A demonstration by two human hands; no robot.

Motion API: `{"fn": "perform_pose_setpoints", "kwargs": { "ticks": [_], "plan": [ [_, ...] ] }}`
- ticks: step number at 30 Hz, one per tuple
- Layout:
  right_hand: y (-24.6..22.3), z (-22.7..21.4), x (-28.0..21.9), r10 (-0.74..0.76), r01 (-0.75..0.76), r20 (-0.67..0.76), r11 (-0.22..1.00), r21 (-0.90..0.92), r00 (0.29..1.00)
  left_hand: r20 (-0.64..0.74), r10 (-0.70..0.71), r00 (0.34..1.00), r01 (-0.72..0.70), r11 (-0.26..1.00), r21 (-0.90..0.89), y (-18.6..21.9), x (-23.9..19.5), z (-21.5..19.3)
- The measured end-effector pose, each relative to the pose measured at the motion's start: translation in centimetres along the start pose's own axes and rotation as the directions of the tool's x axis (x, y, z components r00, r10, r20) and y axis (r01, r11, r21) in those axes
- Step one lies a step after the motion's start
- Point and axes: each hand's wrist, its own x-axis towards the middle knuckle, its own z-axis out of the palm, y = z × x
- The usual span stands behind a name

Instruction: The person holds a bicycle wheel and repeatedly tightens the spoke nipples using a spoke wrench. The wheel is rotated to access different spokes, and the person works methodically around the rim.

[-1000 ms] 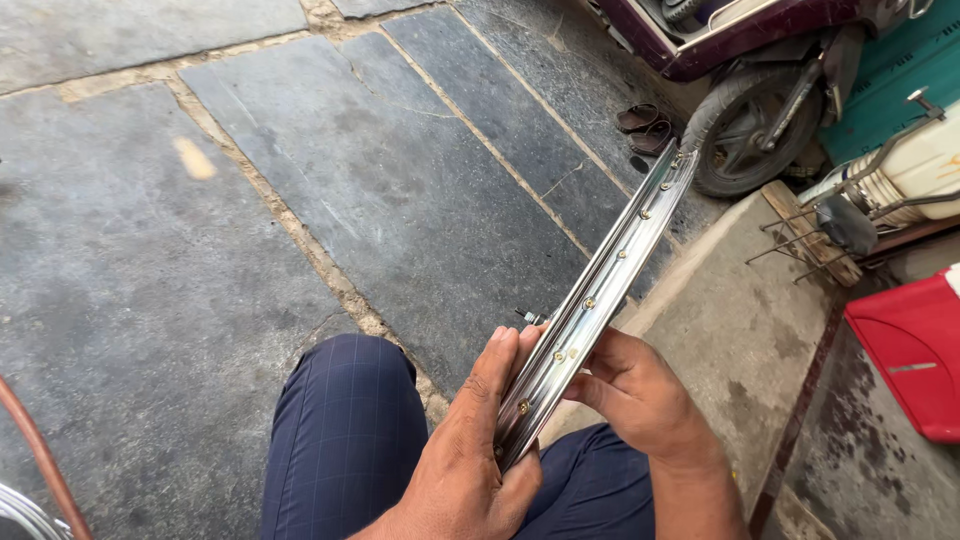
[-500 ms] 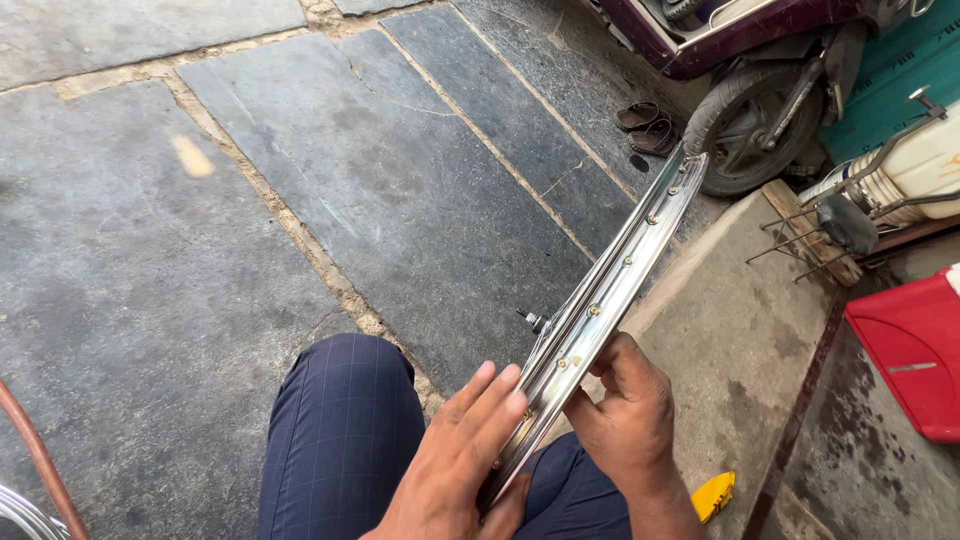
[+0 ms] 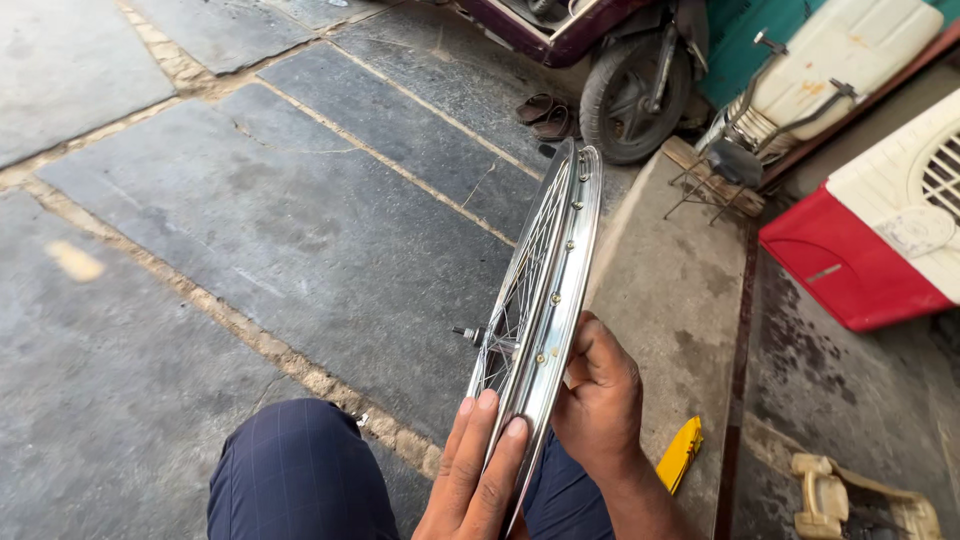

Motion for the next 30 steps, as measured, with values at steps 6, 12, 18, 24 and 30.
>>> {"fn": "perform_pose_setpoints", "kwargs": {
  "ticks": [6, 12, 18, 24, 30],
  "plan": [
    [-1.0, 0.1, -0.9, -0.059, 0.029, -0.122, 0.972, -0.234, 0.991, 0.001, 0.059, 0.998, -0.059, 0.998, 0.014, -0.3, -1.2, 0.6],
    [0.2, 1.7, -2.1, -0.217, 0.132, -0.256, 0.941, -0.313, 0.942, 0.046, 0.143, 0.989, -0.145, 0.989, 0.036, -1.4, -1.5, 0.5],
    [0.3, 1.0, -1.3, -0.026, -0.002, 0.106, 0.967, 0.253, 0.994, 0.061, 0.009, 0.998, -0.005, 0.998, -0.065, -2.2, -2.1, -1.1],
    [0.6, -0.8, 2.5, 0.11, -0.367, 0.507, 0.818, 0.443, 0.855, 0.03, -0.038, 0.999, 0.041, 0.993, -0.107, -2.6, -3.5, -1.0],
    [0.0, 4.7, -1.6, 0.08, -0.07, 0.07, 0.989, -0.133, 0.994, -0.004, -0.019, 1.0, 0.019, 1.0, 0.024, -3.0, -4.3, -1.0]
  ]
}}
